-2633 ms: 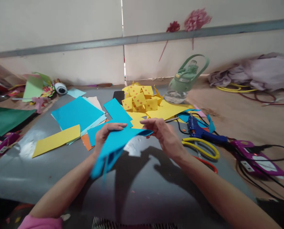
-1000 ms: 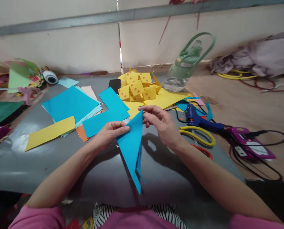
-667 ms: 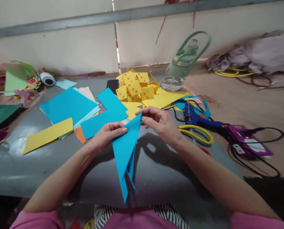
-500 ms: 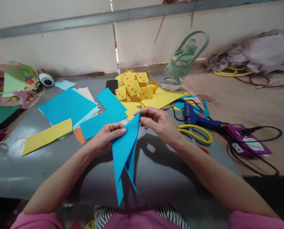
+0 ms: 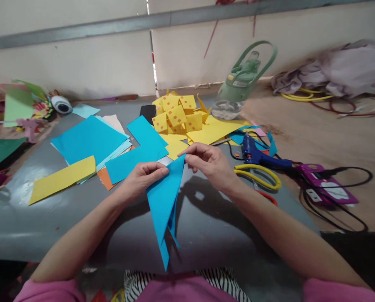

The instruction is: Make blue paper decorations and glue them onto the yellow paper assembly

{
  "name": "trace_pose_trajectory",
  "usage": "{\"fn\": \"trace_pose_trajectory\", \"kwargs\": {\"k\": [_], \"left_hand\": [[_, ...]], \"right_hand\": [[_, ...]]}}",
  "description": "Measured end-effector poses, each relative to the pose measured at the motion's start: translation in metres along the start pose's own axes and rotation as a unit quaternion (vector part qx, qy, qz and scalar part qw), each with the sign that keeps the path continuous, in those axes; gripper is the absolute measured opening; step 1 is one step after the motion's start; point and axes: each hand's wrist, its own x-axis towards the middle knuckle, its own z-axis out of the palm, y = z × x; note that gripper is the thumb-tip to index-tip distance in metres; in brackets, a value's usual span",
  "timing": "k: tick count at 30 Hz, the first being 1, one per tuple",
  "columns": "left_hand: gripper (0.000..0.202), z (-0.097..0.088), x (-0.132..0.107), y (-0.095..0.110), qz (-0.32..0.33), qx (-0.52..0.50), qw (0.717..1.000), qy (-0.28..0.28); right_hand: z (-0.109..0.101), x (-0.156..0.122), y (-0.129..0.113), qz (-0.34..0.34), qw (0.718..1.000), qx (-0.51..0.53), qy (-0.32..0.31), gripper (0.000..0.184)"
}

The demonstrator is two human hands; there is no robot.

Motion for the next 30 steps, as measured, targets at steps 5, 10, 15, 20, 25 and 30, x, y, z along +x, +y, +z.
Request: {"fn": "trace_pose_trajectory", "kwargs": {"k": [5,10,15,20,25,30], "left_hand": [[0.038,-0.001,0.000,0.001,0.027,0.052,0.998,0.028],[0.036,-0.001,0.001,-0.003,0.080,0.122,0.987,0.068],[0.028,0.001,0.001,-0.010,0.141,0.181,0.972,0.056],[0.029,0.001,0.001,-0.012,0.151,0.189,0.968,0.059],[0.029,0.002,-0.001,-0.012,0.174,0.197,0.964,0.052],[0.026,0.003,-0.003,-0.010,0.180,0.215,0.958,0.057]], "right_hand": [[-0.001,0.000,-0.002,0.003,0.999,0.025,-0.022,0.016],[0.004,-0.001,0.001,0.009,1.000,0.002,-0.017,0.028],[0.012,-0.005,0.007,0.014,0.999,-0.033,-0.008,0.028],[0.011,-0.005,0.008,0.030,0.999,0.005,-0.011,0.026],[0.013,-0.006,0.009,0.054,0.998,0.019,-0.040,0.024],[0.017,-0.008,0.009,0.035,0.998,0.047,-0.030,0.020]]}}
